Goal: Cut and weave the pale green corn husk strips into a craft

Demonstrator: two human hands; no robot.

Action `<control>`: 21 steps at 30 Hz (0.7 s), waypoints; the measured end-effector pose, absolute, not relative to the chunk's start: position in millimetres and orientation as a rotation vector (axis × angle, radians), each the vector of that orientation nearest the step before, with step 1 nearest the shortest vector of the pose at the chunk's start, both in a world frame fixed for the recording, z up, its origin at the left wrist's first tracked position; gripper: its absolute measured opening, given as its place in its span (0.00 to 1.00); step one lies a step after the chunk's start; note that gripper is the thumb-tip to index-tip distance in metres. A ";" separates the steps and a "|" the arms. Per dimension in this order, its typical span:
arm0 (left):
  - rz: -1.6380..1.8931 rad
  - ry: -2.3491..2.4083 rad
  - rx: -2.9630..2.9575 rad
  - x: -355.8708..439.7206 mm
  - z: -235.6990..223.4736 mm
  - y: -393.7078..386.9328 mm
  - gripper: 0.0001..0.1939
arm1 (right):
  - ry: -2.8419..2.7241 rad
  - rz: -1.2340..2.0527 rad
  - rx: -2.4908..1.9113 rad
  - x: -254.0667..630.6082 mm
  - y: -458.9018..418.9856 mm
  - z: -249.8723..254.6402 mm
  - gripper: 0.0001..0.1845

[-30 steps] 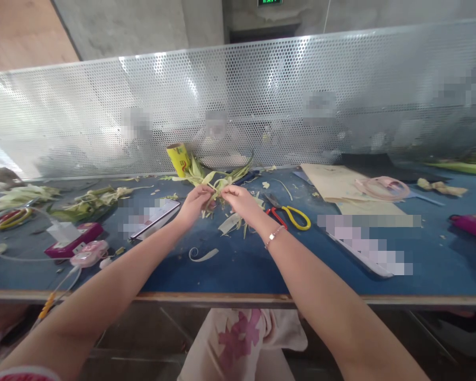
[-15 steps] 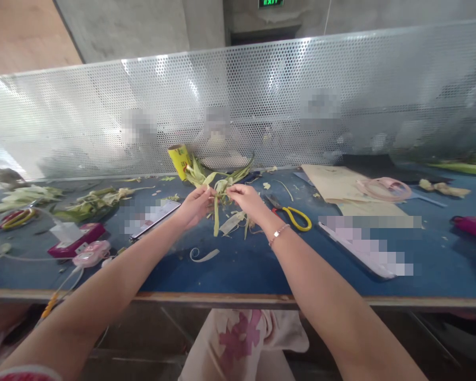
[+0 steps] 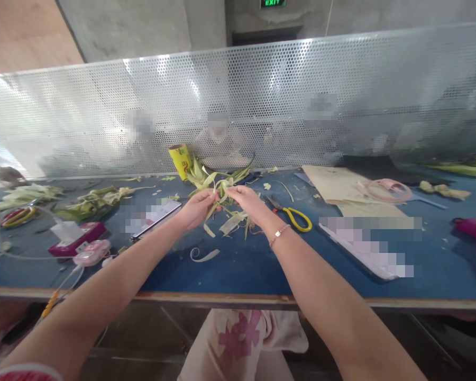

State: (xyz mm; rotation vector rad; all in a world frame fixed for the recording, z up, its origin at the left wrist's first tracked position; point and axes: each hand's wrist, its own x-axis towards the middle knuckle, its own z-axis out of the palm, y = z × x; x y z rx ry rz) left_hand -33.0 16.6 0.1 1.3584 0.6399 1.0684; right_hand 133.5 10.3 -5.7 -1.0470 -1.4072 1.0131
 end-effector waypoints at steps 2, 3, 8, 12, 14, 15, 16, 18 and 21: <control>1.067 0.615 1.370 -32.2 -0.2 16.0 0.10 | -1.416 1.208 -0.927 132.2 7.8 -4.2 0.18; 1.061 0.601 1.370 -32.0 -0.7 16.0 0.09 | -1.405 1.285 -0.870 131.5 6.9 -3.7 0.17; 1.026 0.539 1.362 -32.5 -4.5 16.8 0.12 | -1.267 1.283 -0.806 130.4 6.9 -3.4 0.16; 1.035 0.482 1.449 -33.6 -6.2 15.8 0.14 | -1.248 1.224 -0.757 131.2 7.2 -2.3 0.16; 1.031 0.479 1.508 -34.5 -6.9 15.7 0.12 | -1.231 1.189 -0.751 130.8 6.6 -1.2 0.17; 1.024 0.486 1.527 -35.0 -7.3 15.8 0.11 | -1.223 1.173 -0.751 130.6 6.4 -0.8 0.17; 1.017 0.496 1.544 -35.4 -7.7 16.0 0.10 | -1.218 1.157 -0.751 130.4 6.3 -0.6 0.17; 1.009 0.519 1.578 -35.8 -8.4 16.3 0.08 | -1.226 1.125 -0.752 130.4 6.8 -0.8 0.16; 1.011 0.522 1.595 -35.0 -9.3 16.5 0.07 | -1.269 1.086 -0.769 131.0 8.1 -2.0 0.15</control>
